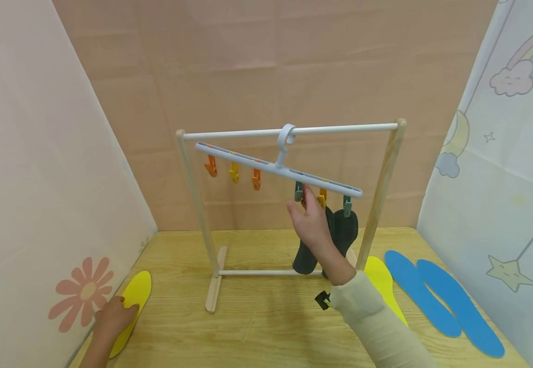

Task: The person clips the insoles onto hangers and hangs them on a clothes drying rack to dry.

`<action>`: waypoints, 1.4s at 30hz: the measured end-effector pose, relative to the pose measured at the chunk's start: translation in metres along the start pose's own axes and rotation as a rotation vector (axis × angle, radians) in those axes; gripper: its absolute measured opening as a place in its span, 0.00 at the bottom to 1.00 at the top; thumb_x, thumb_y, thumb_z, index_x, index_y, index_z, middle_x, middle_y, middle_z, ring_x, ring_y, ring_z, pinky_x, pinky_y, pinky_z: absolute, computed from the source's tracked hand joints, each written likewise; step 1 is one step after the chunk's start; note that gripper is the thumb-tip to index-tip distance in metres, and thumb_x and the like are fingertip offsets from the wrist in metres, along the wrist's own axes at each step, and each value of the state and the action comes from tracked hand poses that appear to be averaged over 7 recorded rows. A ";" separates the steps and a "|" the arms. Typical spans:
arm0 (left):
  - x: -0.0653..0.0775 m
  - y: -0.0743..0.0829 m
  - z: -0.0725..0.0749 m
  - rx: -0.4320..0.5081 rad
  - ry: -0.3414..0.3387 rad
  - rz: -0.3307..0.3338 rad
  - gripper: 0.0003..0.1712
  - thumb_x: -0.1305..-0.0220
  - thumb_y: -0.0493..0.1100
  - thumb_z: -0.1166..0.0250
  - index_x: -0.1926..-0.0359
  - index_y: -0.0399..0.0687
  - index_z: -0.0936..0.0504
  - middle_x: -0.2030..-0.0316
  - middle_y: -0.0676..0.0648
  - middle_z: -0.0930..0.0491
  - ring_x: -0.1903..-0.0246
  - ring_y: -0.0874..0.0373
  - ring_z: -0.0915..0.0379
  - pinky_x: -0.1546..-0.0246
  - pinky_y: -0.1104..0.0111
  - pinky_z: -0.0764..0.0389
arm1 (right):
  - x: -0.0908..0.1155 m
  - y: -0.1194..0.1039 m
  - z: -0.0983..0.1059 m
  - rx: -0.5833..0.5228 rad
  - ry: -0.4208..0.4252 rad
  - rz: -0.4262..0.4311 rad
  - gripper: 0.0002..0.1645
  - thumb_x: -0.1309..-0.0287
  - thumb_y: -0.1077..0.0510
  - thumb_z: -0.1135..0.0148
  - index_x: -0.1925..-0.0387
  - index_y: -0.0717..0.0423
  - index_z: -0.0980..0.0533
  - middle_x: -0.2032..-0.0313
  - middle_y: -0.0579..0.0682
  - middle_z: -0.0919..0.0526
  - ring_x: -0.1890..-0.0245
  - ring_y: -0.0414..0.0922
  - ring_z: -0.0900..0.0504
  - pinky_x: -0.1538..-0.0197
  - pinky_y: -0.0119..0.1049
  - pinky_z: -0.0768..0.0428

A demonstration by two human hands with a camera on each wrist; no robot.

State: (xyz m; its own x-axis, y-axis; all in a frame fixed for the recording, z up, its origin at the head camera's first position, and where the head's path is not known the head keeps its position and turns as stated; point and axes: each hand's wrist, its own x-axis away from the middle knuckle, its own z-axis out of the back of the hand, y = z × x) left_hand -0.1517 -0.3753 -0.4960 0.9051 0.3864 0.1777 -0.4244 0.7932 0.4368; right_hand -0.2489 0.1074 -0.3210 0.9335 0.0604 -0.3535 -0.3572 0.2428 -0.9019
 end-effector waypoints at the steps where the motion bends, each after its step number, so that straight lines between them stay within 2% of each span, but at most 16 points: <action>1: -0.001 -0.001 0.000 -0.005 -0.005 0.005 0.42 0.32 0.52 0.41 0.39 0.13 0.39 0.43 0.15 0.37 0.46 0.16 0.41 0.46 0.30 0.32 | -0.001 0.000 0.000 -0.006 0.005 0.000 0.41 0.25 0.51 0.47 0.20 0.56 0.52 0.23 0.55 0.43 0.23 0.50 0.43 0.24 0.48 0.40; 5: -0.002 -0.004 0.001 -0.024 -0.026 0.003 0.44 0.33 0.54 0.40 0.40 0.12 0.39 0.46 0.14 0.36 0.46 0.15 0.41 0.48 0.31 0.31 | -0.002 0.001 -0.003 -0.033 0.037 0.018 0.34 0.23 0.51 0.50 0.22 0.54 0.45 0.32 0.57 0.31 0.31 0.52 0.32 0.29 0.51 0.32; 8: -0.003 -0.006 0.001 -0.050 -0.035 -0.022 0.44 0.34 0.55 0.39 0.43 0.11 0.37 0.51 0.14 0.33 0.49 0.16 0.39 0.52 0.32 0.28 | -0.004 0.002 -0.005 -0.058 0.058 0.026 0.30 0.22 0.51 0.52 0.24 0.52 0.41 0.38 0.56 0.27 0.39 0.52 0.28 0.35 0.52 0.28; 12: -0.004 -0.009 0.001 -0.083 -0.043 -0.039 0.43 0.36 0.56 0.37 0.50 0.11 0.33 0.58 0.18 0.30 0.54 0.18 0.36 0.58 0.35 0.25 | -0.005 0.003 -0.008 -0.088 0.080 0.022 0.28 0.21 0.51 0.53 0.26 0.51 0.39 0.41 0.56 0.26 0.46 0.51 0.29 0.43 0.47 0.28; 16: -0.004 -0.008 0.001 -0.083 -0.053 -0.019 0.43 0.37 0.58 0.36 0.51 0.13 0.32 0.58 0.20 0.32 0.54 0.21 0.37 0.58 0.37 0.25 | -0.007 0.004 -0.010 -0.116 0.100 0.038 0.26 0.21 0.51 0.53 0.28 0.53 0.36 0.46 0.56 0.26 0.52 0.50 0.31 0.51 0.44 0.32; 23: -0.005 -0.006 0.002 -0.082 -0.042 -0.012 0.44 0.39 0.58 0.34 0.51 0.13 0.33 0.60 0.21 0.32 0.57 0.25 0.33 0.59 0.40 0.25 | -0.011 0.005 -0.010 -0.153 0.124 0.107 0.15 0.21 0.54 0.53 0.44 0.60 0.30 0.61 0.53 0.33 0.63 0.49 0.35 0.59 0.41 0.36; 26: -0.006 -0.006 0.002 -0.086 -0.035 -0.012 0.43 0.40 0.56 0.33 0.52 0.13 0.32 0.62 0.22 0.30 0.60 0.28 0.30 0.60 0.42 0.24 | -0.011 0.005 -0.010 -0.164 0.131 0.098 0.14 0.22 0.54 0.52 0.46 0.60 0.29 0.58 0.52 0.31 0.61 0.47 0.33 0.56 0.40 0.34; 28: -0.007 -0.005 0.003 -0.090 -0.032 -0.007 0.42 0.40 0.55 0.32 0.53 0.14 0.32 0.63 0.24 0.28 0.62 0.30 0.29 0.60 0.43 0.24 | -0.012 0.005 -0.010 -0.174 0.132 0.084 0.15 0.22 0.54 0.50 0.46 0.61 0.29 0.55 0.55 0.28 0.58 0.48 0.32 0.53 0.41 0.32; 31: -0.007 -0.006 0.004 -0.085 -0.036 -0.021 0.41 0.41 0.55 0.31 0.55 0.14 0.31 0.66 0.27 0.26 0.64 0.33 0.28 0.61 0.45 0.24 | -0.013 0.005 -0.011 -0.199 0.138 0.070 0.16 0.23 0.55 0.49 0.44 0.61 0.28 0.49 0.56 0.24 0.50 0.50 0.27 0.44 0.43 0.27; 35: -0.007 -0.007 0.006 -0.045 -0.036 -0.029 0.44 0.42 0.54 0.29 0.53 0.12 0.33 0.63 0.23 0.26 0.63 0.35 0.29 0.57 0.45 0.24 | -0.015 0.006 -0.011 -0.211 0.168 0.070 0.16 0.24 0.55 0.47 0.45 0.61 0.25 0.47 0.58 0.19 0.44 0.51 0.22 0.38 0.46 0.25; 39: -0.006 -0.006 0.008 0.015 -0.036 -0.005 0.45 0.43 0.53 0.28 0.51 0.12 0.37 0.61 0.21 0.28 0.63 0.36 0.29 0.57 0.45 0.23 | -0.017 0.006 -0.011 -0.201 0.221 0.079 0.15 0.26 0.55 0.43 0.47 0.61 0.22 0.50 0.59 0.15 0.45 0.49 0.18 0.39 0.45 0.23; 42: -0.005 -0.005 0.009 0.049 -0.019 -0.031 0.41 0.44 0.49 0.28 0.52 0.13 0.36 0.63 0.24 0.28 0.65 0.38 0.30 0.60 0.47 0.23 | -0.017 0.006 -0.011 -0.199 0.268 0.083 0.15 0.28 0.54 0.41 0.48 0.60 0.20 0.53 0.59 0.13 0.48 0.49 0.16 0.41 0.44 0.21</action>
State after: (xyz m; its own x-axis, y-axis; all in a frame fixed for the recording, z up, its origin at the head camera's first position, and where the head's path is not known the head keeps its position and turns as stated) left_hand -0.1542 -0.3855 -0.4911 0.9182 0.3526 0.1805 -0.3950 0.7801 0.4852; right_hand -0.2673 0.0975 -0.3233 0.8689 -0.1911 -0.4565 -0.4554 0.0526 -0.8887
